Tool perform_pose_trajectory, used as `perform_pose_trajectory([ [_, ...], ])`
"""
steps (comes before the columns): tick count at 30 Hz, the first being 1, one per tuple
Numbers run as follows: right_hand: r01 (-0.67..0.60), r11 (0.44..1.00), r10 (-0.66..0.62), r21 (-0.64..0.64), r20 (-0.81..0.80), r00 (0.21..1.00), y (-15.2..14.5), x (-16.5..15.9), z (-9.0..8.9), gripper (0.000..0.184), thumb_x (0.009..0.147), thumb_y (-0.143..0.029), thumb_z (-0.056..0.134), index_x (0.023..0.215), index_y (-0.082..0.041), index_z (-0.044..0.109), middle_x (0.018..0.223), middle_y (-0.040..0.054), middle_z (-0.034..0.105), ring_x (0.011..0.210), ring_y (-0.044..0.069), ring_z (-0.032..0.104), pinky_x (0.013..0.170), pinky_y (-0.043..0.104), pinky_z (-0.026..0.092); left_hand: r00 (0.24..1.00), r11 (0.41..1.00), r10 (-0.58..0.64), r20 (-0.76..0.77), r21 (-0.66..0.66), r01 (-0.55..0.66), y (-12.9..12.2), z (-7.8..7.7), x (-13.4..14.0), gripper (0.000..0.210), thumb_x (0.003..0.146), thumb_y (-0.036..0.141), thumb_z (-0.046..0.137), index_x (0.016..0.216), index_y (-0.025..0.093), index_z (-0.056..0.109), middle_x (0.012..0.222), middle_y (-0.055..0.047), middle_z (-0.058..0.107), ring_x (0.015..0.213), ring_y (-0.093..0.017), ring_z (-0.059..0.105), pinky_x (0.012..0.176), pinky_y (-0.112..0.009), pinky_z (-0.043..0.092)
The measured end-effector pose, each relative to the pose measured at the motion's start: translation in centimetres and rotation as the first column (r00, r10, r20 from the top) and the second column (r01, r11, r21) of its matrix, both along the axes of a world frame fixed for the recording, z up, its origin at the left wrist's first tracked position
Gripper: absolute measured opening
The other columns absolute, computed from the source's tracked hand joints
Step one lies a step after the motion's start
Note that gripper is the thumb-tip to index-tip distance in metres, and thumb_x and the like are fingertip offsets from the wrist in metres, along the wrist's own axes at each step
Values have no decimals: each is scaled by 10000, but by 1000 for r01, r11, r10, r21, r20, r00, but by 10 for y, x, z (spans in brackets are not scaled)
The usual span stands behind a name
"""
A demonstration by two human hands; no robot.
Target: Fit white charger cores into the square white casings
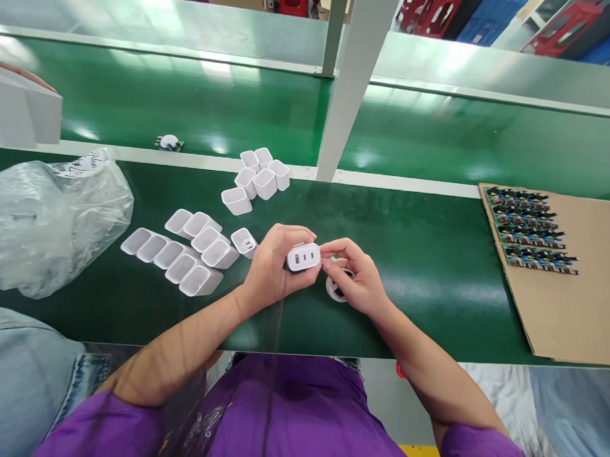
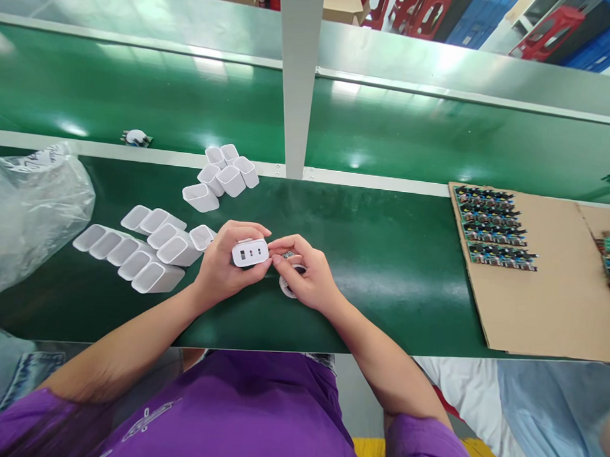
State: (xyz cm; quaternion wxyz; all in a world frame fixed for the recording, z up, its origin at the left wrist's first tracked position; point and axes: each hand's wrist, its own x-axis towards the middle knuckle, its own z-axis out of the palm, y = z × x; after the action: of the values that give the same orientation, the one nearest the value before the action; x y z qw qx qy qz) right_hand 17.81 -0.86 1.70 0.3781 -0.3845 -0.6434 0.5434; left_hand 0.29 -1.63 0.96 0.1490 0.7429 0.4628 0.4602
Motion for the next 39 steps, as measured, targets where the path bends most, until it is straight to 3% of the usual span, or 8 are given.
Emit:
perform_pose_trajectory([
  [10,23,999,-23,47,1,1000,3,0,-3,155,899,-300,571,1019,-204,589,914,26,662,714,118,610,597,220,501,999,998,-33,3,56,32,2,0,-3,308,801,184,684,1060,248,528,1178,-77,566,1079,-205,584,878,-376,516],
  [17,73,990,-79,122,44,996,8,-1,-13,205,876,-271,593,1071,-213,616,1105,55,644,931,166,627,630,223,526,988,985,148,44,-99,-143,7,-2,-7,279,755,314,761,1000,247,646,939,-29,561,892,-177,577,782,-336,523],
  [22,138,916,-226,376,200,954,3,-7,-17,340,849,-330,661,1171,-250,587,1277,90,586,1039,210,617,628,259,552,900,900,103,424,-425,97,15,-5,-8,325,809,474,673,983,206,612,912,-38,675,791,-158,666,671,-285,565],
  [26,129,804,-314,581,230,921,-7,-8,-15,390,852,-362,675,1210,-279,545,1273,98,594,1039,223,626,669,301,571,812,810,48,582,-499,310,15,-7,-4,380,831,537,613,969,184,633,882,-67,722,801,-195,702,643,-305,598],
  [28,150,789,-333,596,210,919,-4,-1,-11,389,854,-381,668,1203,-271,536,1208,95,625,1028,225,632,673,302,569,816,798,2,578,-493,347,13,-7,-1,378,865,518,568,1019,182,644,948,-81,727,838,-202,706,663,-321,610],
  [32,313,804,-495,506,279,823,40,29,11,521,812,-436,676,1249,-230,484,1146,107,641,969,247,646,667,321,553,915,864,-28,403,-451,225,9,-7,-1,331,901,412,542,1130,185,617,1043,-92,703,884,-178,691,741,-330,607],
  [36,259,799,-582,543,586,564,124,48,36,429,803,-298,665,1208,-214,551,1173,109,646,1059,292,608,873,399,494,984,973,-66,164,-208,100,7,-5,-4,225,899,293,537,1088,196,612,1001,-67,688,821,-144,674,714,-291,590],
  [39,266,851,-524,452,745,412,178,41,41,434,827,-237,619,1253,-178,564,1244,135,617,1117,293,579,909,380,462,999,999,-39,5,-22,40,7,-4,-8,199,896,237,516,1069,207,608,975,-53,685,802,-142,667,724,-295,584],
])
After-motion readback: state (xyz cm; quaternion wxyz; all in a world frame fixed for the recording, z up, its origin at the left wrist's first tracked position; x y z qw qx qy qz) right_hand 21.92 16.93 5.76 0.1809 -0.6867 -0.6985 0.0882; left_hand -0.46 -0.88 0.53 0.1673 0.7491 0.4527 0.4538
